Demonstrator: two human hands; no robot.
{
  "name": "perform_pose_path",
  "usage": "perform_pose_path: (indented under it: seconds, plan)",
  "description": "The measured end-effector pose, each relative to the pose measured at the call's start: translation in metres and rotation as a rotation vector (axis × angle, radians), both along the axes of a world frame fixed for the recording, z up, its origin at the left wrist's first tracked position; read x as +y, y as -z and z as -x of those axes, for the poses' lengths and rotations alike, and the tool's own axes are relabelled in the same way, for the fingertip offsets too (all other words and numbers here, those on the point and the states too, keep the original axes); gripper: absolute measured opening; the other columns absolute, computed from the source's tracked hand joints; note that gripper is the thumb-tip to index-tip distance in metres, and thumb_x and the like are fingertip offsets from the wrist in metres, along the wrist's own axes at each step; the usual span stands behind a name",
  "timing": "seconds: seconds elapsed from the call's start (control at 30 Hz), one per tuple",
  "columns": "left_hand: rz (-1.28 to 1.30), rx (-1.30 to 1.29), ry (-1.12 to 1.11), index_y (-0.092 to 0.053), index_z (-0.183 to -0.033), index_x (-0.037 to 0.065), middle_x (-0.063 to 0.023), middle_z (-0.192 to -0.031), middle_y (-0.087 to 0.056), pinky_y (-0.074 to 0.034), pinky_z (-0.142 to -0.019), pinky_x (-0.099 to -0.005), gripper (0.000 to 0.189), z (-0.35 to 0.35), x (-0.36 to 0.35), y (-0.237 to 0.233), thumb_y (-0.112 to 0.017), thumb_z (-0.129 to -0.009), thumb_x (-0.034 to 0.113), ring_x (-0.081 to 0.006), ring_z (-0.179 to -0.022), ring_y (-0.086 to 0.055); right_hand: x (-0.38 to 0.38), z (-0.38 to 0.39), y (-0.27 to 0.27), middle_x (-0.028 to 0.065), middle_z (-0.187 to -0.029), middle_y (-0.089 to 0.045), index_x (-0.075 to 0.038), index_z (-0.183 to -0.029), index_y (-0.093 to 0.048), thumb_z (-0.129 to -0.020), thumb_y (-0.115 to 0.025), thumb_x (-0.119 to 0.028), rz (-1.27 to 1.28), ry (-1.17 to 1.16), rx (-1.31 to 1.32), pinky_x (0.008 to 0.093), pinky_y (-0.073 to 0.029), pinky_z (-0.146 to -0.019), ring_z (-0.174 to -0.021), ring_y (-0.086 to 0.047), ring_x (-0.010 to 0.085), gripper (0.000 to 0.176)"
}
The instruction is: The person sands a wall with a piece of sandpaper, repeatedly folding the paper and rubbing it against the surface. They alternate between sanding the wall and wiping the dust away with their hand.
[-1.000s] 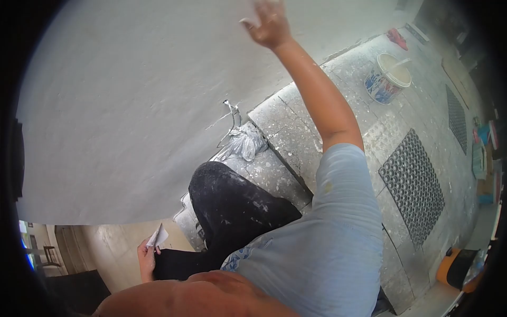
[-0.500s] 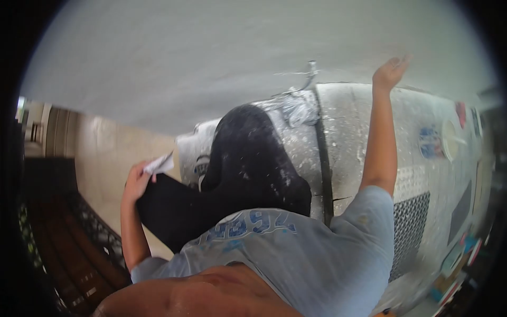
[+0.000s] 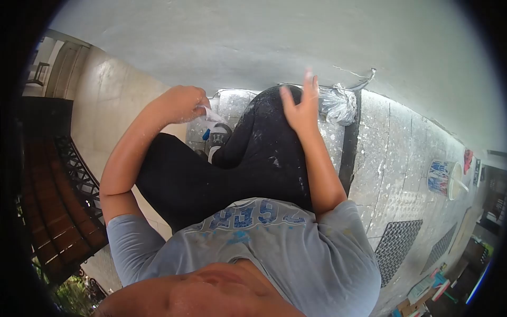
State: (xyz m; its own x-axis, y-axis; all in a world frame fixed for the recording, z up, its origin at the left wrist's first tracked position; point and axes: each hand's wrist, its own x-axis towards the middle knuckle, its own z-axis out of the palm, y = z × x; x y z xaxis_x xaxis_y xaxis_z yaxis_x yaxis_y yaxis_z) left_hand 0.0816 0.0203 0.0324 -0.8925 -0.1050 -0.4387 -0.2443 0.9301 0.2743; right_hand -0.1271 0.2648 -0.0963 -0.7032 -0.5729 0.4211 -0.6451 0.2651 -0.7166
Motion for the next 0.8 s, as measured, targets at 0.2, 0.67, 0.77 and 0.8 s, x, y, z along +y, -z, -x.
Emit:
perform_pose_path:
  seconds: [0.2, 0.67, 0.77, 0.8]
  plan:
    - [-0.123, -0.110, -0.127, -0.073, -0.099, 0.004, -0.0180, -0.100, -0.071, -0.052, -0.084, -0.0433, 0.018, -0.002, -0.043, 0.038, -0.066, -0.088, 0.016, -0.0363, -0.095, -0.067, -0.056, 0.093, 0.021, 0.0209, -0.166, -0.011, -0.002, -0.158, -0.017, -0.092, -0.058, -0.021, 1.088, 0.296, -1.697, 0.0585, -0.017, -0.121, -0.154, -0.014, 0.0400, 0.080]
    - [-0.297, 0.089, -0.144, -0.068, -0.092, -0.002, -0.0151, -0.092, -0.066, -0.049, -0.082, -0.0389, 0.018, -0.027, -0.070, 0.025, -0.063, -0.090, 0.015, -0.0302, -0.091, -0.063, -0.099, -0.088, 0.015, 0.0233, -0.154, -0.045, -0.003, -0.161, -0.015, -0.090, -0.072, -0.003, 0.085, -0.746, -0.166, 0.0433, -0.031, -0.118, -0.147, -0.037, 0.0331, 0.090]
    - [-0.365, 0.134, -0.166, -0.066, -0.091, -0.003, -0.0118, -0.086, -0.063, -0.049, -0.075, -0.0352, 0.020, -0.019, -0.049, 0.024, -0.063, -0.090, 0.017, -0.0230, -0.081, -0.062, -0.092, -0.102, 0.008, 0.0195, -0.135, -0.062, -0.001, -0.156, -0.031, -0.091, -0.071, -0.003, 0.357, -0.668, -0.509, 0.0402, -0.044, -0.109, -0.131, -0.056, 0.0258, 0.076]
    - [-0.367, 0.117, -0.172, -0.066, -0.091, -0.003, -0.0102, -0.085, -0.061, -0.048, -0.073, -0.0341, 0.021, -0.015, -0.042, 0.024, -0.063, -0.091, 0.018, -0.0208, -0.079, -0.061, -0.091, -0.104, 0.011, 0.0175, -0.128, -0.065, 0.000, -0.151, -0.037, -0.091, -0.072, -0.003, 0.368, -0.613, -0.539, 0.0381, -0.047, -0.104, -0.123, -0.060, 0.0230, 0.070]
